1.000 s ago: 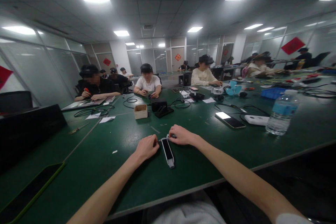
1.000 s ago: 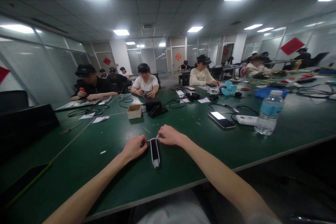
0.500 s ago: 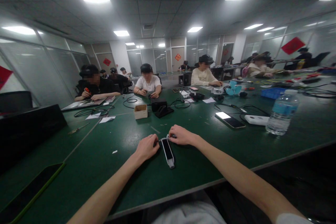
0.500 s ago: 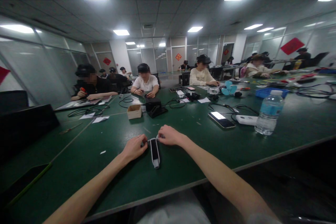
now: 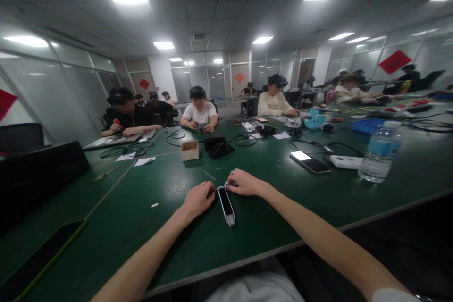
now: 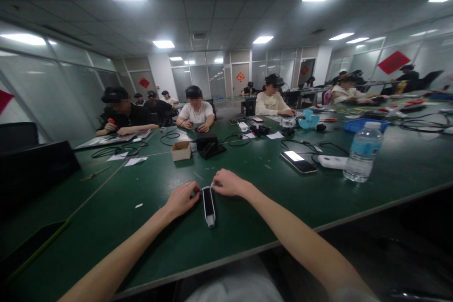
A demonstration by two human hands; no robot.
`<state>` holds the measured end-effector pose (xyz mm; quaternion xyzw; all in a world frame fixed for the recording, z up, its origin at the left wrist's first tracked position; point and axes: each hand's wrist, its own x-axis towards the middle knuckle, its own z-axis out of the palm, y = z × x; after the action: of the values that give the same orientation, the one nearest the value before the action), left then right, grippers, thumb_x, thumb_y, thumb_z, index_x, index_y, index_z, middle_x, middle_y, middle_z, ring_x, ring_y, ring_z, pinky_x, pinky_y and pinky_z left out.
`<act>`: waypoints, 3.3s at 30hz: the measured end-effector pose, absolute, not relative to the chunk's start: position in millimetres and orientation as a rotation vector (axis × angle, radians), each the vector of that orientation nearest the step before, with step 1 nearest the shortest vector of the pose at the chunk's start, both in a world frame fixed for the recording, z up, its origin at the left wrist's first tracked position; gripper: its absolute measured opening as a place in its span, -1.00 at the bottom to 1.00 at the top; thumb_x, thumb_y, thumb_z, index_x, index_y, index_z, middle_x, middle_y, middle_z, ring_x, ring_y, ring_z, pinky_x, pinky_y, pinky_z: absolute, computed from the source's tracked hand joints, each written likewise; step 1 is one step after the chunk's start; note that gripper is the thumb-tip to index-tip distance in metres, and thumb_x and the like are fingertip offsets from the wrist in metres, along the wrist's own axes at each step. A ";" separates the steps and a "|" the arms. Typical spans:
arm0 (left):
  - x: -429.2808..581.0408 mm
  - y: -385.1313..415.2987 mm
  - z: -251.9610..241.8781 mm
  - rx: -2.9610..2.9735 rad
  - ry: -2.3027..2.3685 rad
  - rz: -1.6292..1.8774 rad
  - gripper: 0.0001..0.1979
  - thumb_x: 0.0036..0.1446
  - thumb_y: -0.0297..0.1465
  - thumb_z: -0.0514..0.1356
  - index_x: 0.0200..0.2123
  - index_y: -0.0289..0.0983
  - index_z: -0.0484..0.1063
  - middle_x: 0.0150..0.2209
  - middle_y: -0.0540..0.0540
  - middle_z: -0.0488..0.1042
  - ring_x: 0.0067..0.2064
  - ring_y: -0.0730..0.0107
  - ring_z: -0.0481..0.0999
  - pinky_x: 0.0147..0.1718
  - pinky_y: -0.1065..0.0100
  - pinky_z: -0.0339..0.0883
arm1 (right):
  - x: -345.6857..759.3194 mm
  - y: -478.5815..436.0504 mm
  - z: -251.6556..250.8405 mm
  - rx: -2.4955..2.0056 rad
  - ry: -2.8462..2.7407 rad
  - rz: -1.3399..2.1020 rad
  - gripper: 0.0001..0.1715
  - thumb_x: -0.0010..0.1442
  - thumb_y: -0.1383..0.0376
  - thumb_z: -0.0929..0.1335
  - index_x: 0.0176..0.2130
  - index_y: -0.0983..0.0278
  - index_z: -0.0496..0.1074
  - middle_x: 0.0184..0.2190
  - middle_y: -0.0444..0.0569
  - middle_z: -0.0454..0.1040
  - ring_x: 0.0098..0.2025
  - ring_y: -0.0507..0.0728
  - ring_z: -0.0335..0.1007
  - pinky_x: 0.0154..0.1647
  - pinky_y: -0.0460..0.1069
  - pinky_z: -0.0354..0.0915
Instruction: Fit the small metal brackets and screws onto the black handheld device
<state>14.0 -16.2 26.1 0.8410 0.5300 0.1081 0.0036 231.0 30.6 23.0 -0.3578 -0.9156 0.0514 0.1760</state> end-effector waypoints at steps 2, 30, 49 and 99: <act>13.8 -16.6 27.0 2.624 1.656 0.338 -0.86 0.20 -0.35 0.02 -0.21 -0.21 0.33 -0.22 -0.06 0.46 -0.23 0.34 0.46 -0.30 0.38 0.27 | 231.0 29.8 24.2 -1.017 -2.595 0.156 -0.82 0.16 0.27 0.34 -0.28 0.32 0.50 -0.28 0.04 0.44 -0.20 0.13 0.31 -0.25 -0.06 0.19; 13.1 -15.6 25.8 2.632 1.624 0.364 -0.83 0.21 -0.33 0.02 -0.18 -0.19 0.36 -0.19 -0.06 0.46 -0.19 0.34 0.47 -0.24 0.37 0.29 | 231.7 32.0 22.1 -1.016 -2.597 0.174 -0.82 0.16 0.27 0.34 -0.28 0.33 0.49 -0.28 0.04 0.43 -0.20 0.12 0.30 -0.23 -0.04 0.20; 10.6 -14.2 22.8 2.589 1.642 0.325 -0.82 0.21 -0.34 0.02 -0.17 -0.19 0.36 -0.18 -0.06 0.46 -0.18 0.33 0.45 -0.19 0.35 0.29 | 270.9 47.4 41.4 -1.312 -2.445 -0.168 -0.81 0.19 0.31 0.28 -0.28 0.33 0.47 -0.29 0.08 0.45 -0.18 0.16 0.31 -0.15 -0.01 0.19; 5.2 -15.0 22.8 2.636 1.574 0.425 -0.82 0.20 -0.33 0.04 -0.18 -0.20 0.38 -0.20 -0.06 0.47 -0.22 0.35 0.47 -0.28 0.38 0.30 | 270.5 55.5 27.9 -1.728 -2.440 0.636 -0.79 0.01 0.23 0.37 -0.35 0.32 0.51 -0.34 -0.01 0.53 -0.36 0.06 0.42 -0.49 -0.14 0.19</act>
<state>5.2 -15.0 22.8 0.8503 0.5077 0.1371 0.0213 270.5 55.5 27.9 -0.5649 -0.7974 0.2079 0.0424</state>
